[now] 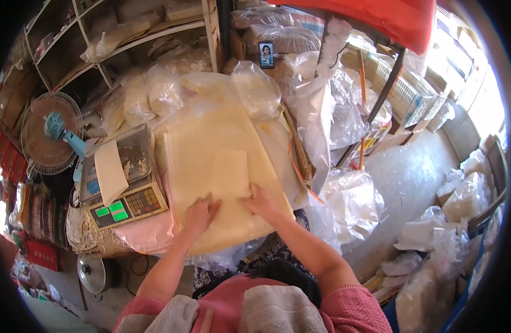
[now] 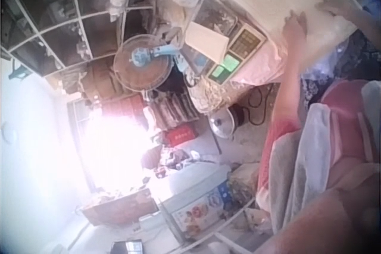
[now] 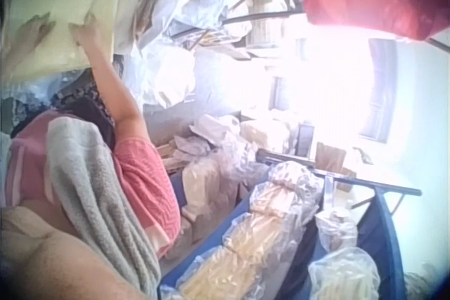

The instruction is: The person stacks thin translucent sheets onto a digital scale by hand, folding some of the sheets and rearranging them between piles.

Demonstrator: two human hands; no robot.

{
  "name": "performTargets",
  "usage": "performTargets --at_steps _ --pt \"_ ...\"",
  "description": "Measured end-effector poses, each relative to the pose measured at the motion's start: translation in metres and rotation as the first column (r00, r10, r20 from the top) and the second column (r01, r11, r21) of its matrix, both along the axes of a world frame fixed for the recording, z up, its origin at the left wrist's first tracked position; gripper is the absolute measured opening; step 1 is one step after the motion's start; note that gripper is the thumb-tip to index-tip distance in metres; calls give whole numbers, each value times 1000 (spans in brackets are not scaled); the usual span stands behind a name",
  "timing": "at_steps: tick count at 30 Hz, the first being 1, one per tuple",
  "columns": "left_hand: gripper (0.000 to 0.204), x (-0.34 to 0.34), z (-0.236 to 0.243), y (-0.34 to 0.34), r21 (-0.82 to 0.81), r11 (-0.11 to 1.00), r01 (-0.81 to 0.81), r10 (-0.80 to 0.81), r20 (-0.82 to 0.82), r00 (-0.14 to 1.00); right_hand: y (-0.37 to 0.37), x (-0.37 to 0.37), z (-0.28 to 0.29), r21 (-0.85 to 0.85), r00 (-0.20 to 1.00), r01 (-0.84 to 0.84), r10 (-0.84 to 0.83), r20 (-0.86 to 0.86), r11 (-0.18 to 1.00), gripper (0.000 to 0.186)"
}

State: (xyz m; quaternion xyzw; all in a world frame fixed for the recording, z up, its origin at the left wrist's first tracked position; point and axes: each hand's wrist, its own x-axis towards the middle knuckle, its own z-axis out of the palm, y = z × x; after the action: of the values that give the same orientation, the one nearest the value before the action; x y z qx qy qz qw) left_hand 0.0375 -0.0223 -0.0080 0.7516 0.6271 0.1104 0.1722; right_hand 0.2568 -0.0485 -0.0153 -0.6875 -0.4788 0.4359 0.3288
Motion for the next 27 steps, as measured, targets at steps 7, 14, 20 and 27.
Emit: performTargets --at_steps 7,14,20,27 --pt "73 -43 40 -36 -182 983 32 180 982 51 4 -62 39 203 849 -169 247 -466 964 44" --pt "80 -210 135 50 55 893 -448 63 967 246 -6 -65 75 195 804 -328 381 -457 924 47" --pt "83 -332 92 108 -148 930 -338 247 929 275 -14 -47 48 38 831 -329 309 -462 943 43" --pt "81 -337 80 116 -225 901 -371 318 924 212 -20 -18 33 24 863 -278 261 -432 960 36"
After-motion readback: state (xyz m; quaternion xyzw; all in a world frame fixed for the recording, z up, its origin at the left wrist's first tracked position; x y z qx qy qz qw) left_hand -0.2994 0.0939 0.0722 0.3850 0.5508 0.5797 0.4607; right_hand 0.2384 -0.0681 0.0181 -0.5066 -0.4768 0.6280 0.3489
